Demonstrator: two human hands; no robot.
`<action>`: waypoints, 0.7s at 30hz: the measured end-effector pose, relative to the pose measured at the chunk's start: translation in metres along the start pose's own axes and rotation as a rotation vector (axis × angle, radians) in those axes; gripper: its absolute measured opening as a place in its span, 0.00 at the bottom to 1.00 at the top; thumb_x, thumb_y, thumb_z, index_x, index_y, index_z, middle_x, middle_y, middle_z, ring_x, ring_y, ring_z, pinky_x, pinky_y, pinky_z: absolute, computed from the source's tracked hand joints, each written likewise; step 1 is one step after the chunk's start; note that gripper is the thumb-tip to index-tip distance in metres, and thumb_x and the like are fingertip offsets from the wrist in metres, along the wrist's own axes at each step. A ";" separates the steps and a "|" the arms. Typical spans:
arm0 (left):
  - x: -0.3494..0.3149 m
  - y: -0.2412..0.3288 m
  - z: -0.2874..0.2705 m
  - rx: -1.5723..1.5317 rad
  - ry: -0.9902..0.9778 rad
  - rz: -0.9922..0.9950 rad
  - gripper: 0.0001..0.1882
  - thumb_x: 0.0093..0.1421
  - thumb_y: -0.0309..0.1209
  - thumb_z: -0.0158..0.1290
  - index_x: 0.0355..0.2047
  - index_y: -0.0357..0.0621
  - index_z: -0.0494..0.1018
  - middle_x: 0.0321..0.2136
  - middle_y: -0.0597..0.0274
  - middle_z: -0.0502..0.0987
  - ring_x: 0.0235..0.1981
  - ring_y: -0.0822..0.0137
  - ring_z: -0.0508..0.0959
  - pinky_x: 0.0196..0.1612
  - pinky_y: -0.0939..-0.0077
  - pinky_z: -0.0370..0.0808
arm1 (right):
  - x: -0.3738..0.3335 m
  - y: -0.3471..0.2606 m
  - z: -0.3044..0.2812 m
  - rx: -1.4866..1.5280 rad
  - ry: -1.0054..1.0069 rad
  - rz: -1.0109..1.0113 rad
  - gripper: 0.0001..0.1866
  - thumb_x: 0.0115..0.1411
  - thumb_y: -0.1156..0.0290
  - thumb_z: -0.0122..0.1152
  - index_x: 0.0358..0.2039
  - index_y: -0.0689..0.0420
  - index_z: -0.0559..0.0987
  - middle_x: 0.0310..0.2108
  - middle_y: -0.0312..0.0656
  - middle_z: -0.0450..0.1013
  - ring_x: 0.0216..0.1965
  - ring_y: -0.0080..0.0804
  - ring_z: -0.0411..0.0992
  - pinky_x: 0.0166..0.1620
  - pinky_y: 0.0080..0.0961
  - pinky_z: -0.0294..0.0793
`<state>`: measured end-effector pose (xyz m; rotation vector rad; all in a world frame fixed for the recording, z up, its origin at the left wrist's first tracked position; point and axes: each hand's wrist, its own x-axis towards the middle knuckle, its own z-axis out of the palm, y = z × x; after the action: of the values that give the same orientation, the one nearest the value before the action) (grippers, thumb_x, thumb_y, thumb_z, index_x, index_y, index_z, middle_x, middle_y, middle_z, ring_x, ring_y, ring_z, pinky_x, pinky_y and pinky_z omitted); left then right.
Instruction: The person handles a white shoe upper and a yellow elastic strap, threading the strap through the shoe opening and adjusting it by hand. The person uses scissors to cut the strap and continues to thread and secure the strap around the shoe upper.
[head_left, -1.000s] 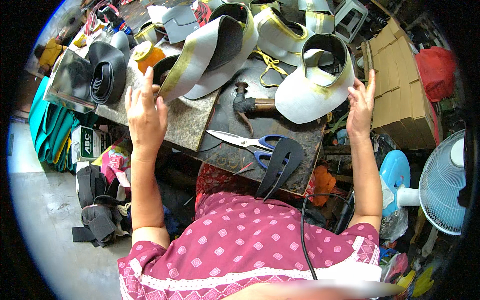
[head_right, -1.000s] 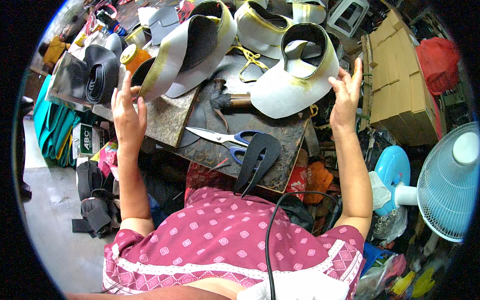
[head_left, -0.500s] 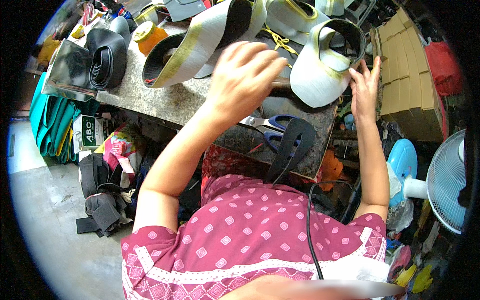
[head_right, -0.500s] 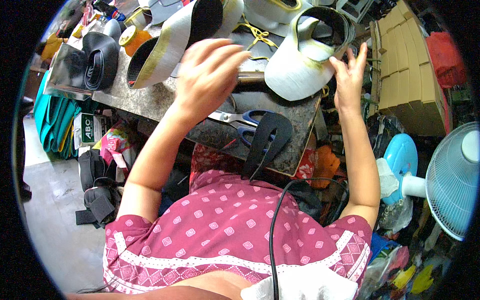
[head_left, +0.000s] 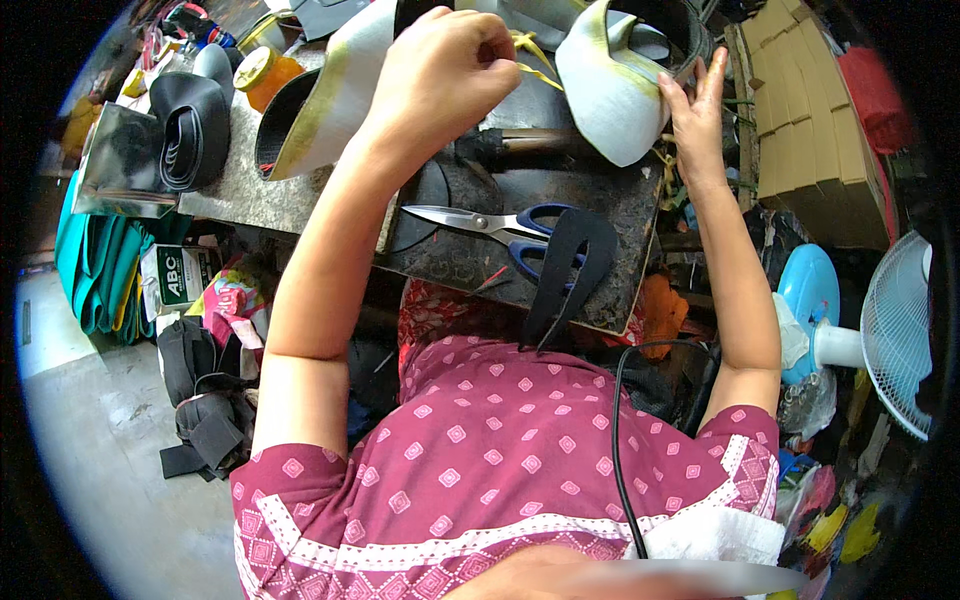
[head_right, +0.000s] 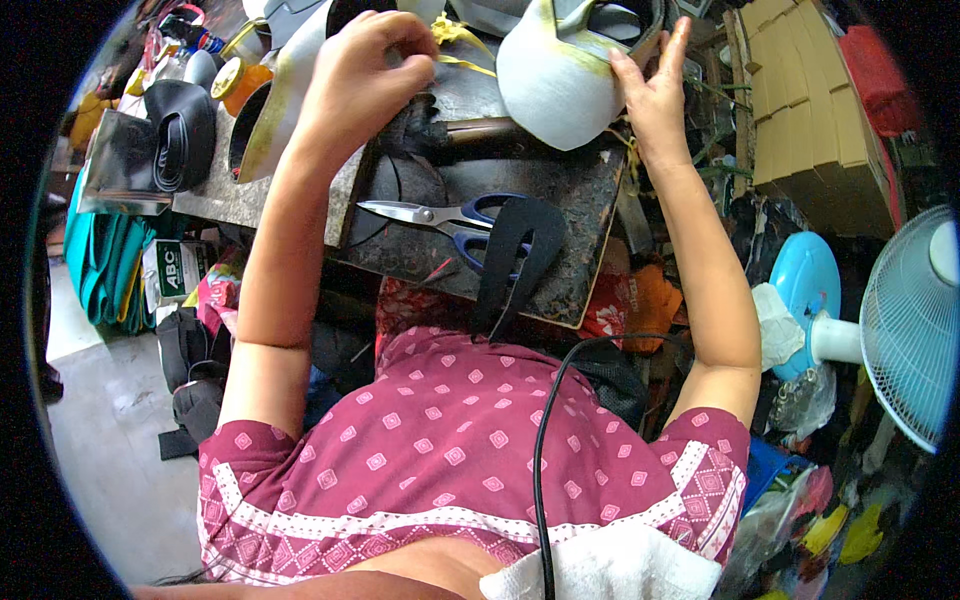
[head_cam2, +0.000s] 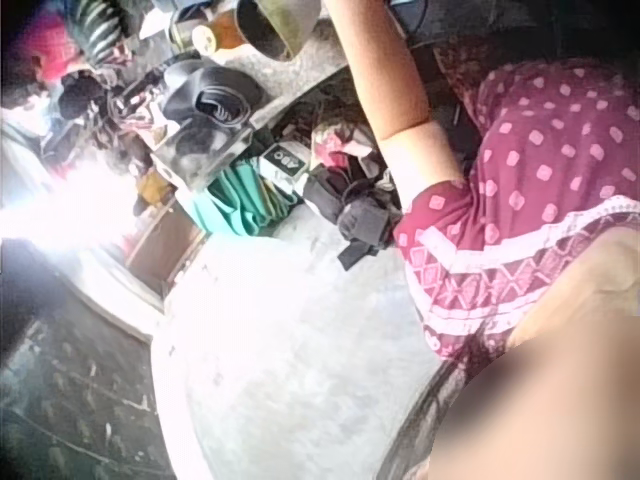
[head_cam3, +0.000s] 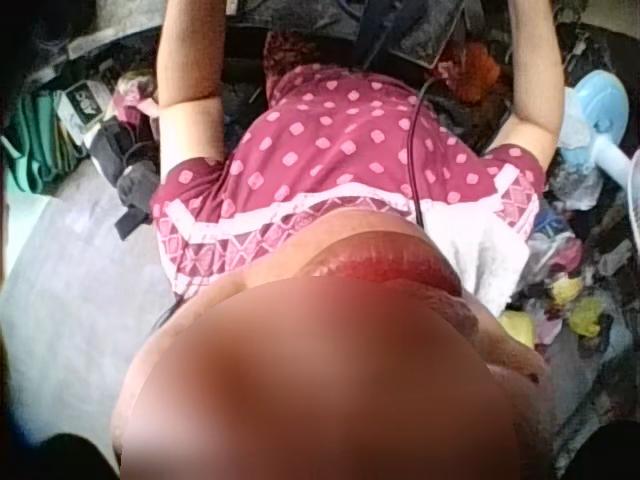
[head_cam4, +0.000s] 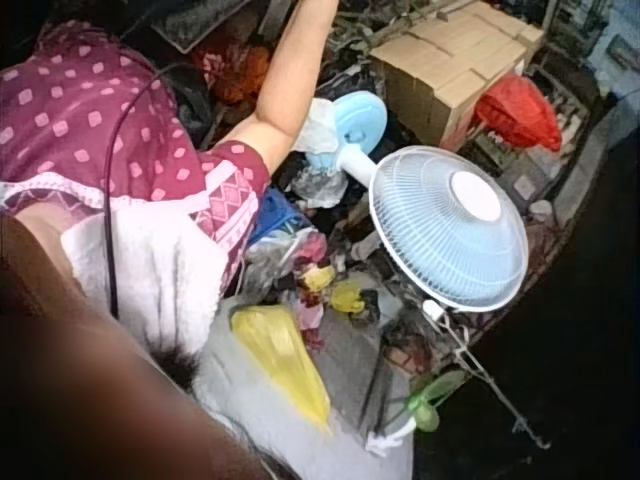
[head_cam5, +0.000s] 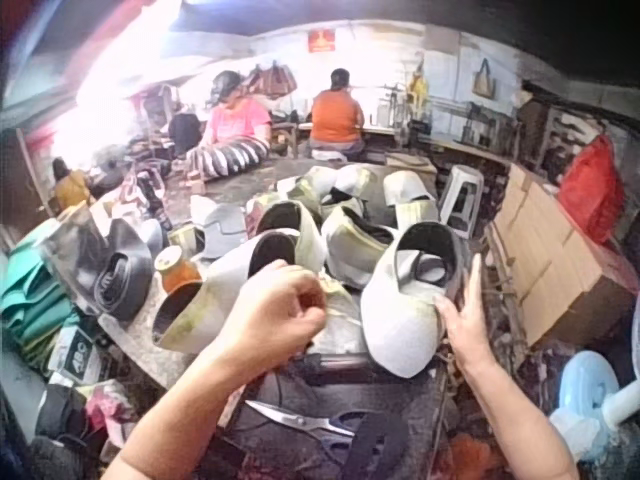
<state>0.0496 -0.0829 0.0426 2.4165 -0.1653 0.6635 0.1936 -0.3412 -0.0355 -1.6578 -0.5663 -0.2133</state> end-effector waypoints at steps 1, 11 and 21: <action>-0.006 0.004 -0.009 -0.022 0.033 -0.003 0.08 0.50 0.25 0.54 0.30 0.35 0.76 0.29 0.57 0.76 0.32 0.68 0.77 0.40 0.75 0.74 | 0.000 0.001 0.002 -0.004 0.018 -0.015 0.52 0.61 0.63 0.63 0.71 0.56 0.35 0.69 0.59 0.45 0.68 0.43 0.51 0.67 0.33 0.52; -0.062 -0.017 -0.025 -0.381 -0.031 0.033 0.07 0.46 0.22 0.50 0.28 0.39 0.71 0.50 0.52 0.69 0.52 0.59 0.71 0.57 0.71 0.63 | 0.020 0.003 0.007 -0.301 -0.062 -0.013 0.58 0.55 0.62 0.68 0.70 0.60 0.34 0.71 0.57 0.36 0.71 0.43 0.42 0.69 0.30 0.43; -0.084 -0.024 -0.018 -0.052 -0.202 0.161 0.08 0.46 0.28 0.54 0.29 0.46 0.73 0.59 0.55 0.66 0.63 0.51 0.62 0.65 0.60 0.55 | -0.017 -0.069 0.026 -0.505 -0.194 -0.569 0.30 0.58 0.72 0.63 0.61 0.54 0.68 0.54 0.42 0.71 0.56 0.38 0.66 0.62 0.33 0.60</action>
<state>-0.0240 -0.0565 0.0000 2.4349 -0.4582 0.4767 0.1418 -0.3156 0.0126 -1.9774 -1.2050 -0.6568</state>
